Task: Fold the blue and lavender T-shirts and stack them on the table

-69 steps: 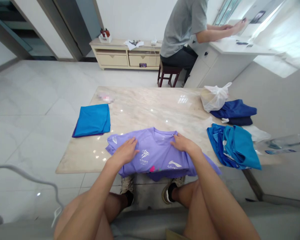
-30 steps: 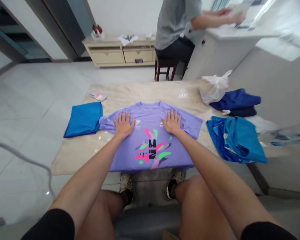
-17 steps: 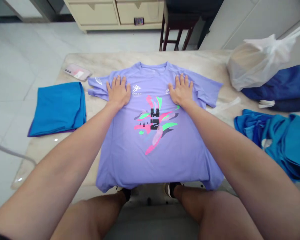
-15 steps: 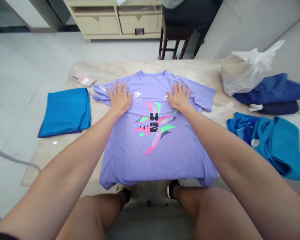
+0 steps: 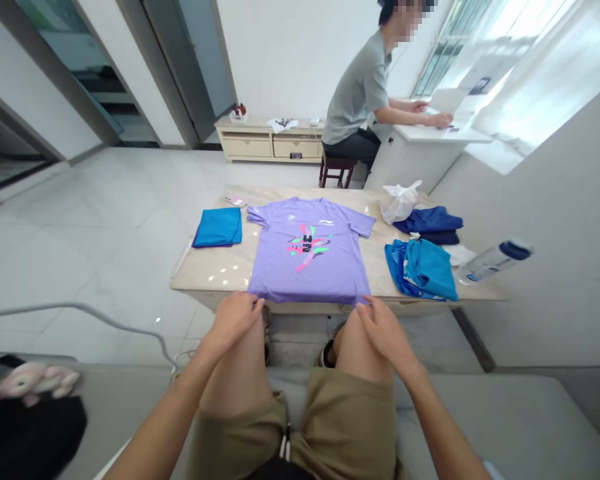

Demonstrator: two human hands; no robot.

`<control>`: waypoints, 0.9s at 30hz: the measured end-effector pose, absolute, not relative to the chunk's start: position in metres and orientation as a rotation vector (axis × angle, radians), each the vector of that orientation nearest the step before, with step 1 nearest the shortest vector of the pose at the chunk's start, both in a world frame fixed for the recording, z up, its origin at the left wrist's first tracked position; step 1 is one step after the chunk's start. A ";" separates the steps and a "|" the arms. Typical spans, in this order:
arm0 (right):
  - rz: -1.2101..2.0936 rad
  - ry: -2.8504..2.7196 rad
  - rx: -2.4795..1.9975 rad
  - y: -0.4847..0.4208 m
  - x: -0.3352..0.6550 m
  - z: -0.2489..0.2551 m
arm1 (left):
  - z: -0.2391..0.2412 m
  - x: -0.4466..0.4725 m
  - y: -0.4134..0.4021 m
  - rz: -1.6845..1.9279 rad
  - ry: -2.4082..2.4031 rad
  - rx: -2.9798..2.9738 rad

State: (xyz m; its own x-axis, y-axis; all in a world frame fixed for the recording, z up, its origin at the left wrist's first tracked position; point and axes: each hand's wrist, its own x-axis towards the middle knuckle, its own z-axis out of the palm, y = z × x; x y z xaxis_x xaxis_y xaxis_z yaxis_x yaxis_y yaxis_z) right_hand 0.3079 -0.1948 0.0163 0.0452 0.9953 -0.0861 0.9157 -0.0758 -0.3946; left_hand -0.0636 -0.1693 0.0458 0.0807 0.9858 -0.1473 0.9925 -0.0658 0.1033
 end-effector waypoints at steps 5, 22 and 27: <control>0.006 -2.028 -2.146 -0.287 0.258 0.015 | 0.034 -0.036 -0.253 0.276 2.135 2.374; -0.232 -2.042 -1.619 -0.291 0.232 0.000 | 0.023 -0.042 -0.279 0.513 2.147 2.464; -0.233 -1.948 -1.520 -0.286 0.235 0.000 | 0.032 -0.061 -0.296 0.524 2.169 2.511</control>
